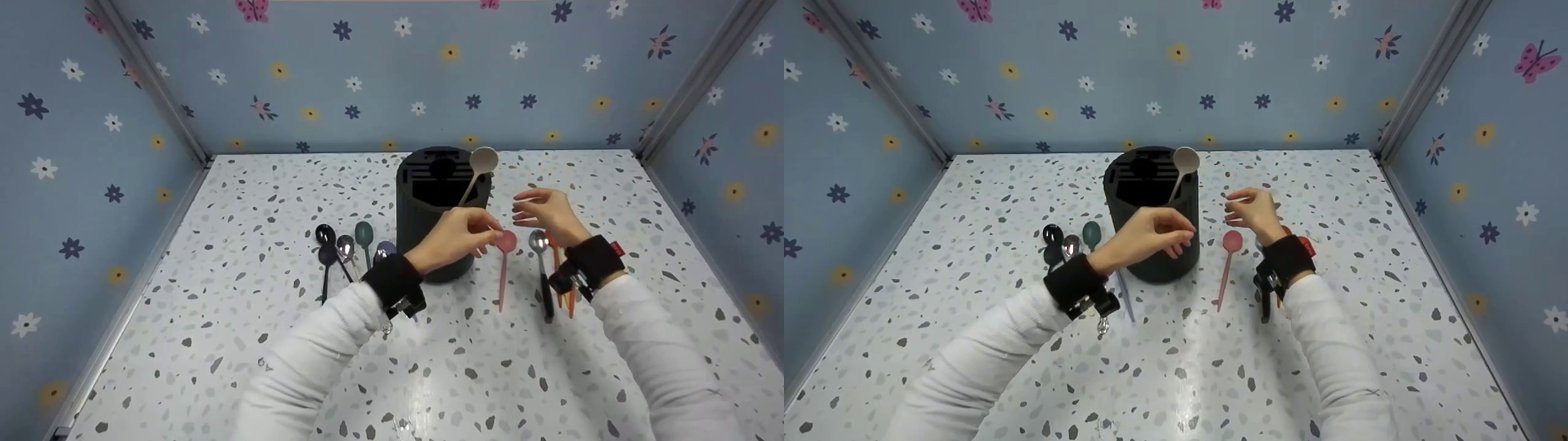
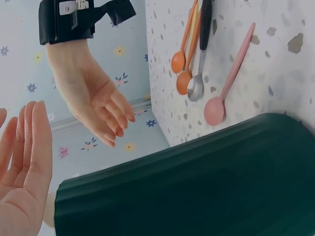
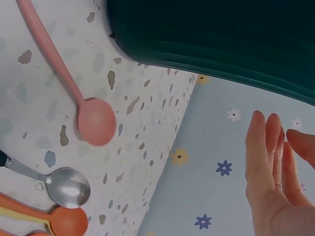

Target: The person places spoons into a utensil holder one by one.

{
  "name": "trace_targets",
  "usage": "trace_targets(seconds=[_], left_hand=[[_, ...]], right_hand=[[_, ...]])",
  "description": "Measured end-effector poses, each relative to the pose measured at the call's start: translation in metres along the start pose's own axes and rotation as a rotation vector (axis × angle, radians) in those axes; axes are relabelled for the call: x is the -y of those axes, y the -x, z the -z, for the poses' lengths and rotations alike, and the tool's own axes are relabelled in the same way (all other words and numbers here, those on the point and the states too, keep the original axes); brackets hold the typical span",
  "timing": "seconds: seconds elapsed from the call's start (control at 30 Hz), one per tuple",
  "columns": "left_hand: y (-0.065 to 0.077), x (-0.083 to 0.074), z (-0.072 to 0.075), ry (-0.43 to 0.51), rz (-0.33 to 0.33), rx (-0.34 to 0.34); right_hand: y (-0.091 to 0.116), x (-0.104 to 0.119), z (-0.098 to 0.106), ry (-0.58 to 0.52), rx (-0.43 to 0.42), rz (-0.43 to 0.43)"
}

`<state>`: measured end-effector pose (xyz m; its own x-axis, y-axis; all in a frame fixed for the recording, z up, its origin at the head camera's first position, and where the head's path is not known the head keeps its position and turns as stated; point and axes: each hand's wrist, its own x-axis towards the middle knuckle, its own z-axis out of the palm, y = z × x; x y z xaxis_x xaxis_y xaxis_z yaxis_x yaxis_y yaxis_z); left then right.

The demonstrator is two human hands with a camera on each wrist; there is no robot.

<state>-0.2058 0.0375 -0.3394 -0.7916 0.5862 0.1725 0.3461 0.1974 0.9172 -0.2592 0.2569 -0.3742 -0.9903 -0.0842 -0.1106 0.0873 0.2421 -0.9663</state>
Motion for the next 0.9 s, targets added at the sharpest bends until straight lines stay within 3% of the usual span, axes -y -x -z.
trace_targets(seconds=[0.33,0.9], left_hand=[[0.006,0.022,-0.015,-0.008,0.029,0.038],[0.015,0.061,-0.03,0.052,0.166,0.046]], right_hand=[[-0.004,-0.028,-0.005,-0.007,0.03,-0.088],[-0.005,-0.061,-0.011,-0.011,0.04,-0.241]])
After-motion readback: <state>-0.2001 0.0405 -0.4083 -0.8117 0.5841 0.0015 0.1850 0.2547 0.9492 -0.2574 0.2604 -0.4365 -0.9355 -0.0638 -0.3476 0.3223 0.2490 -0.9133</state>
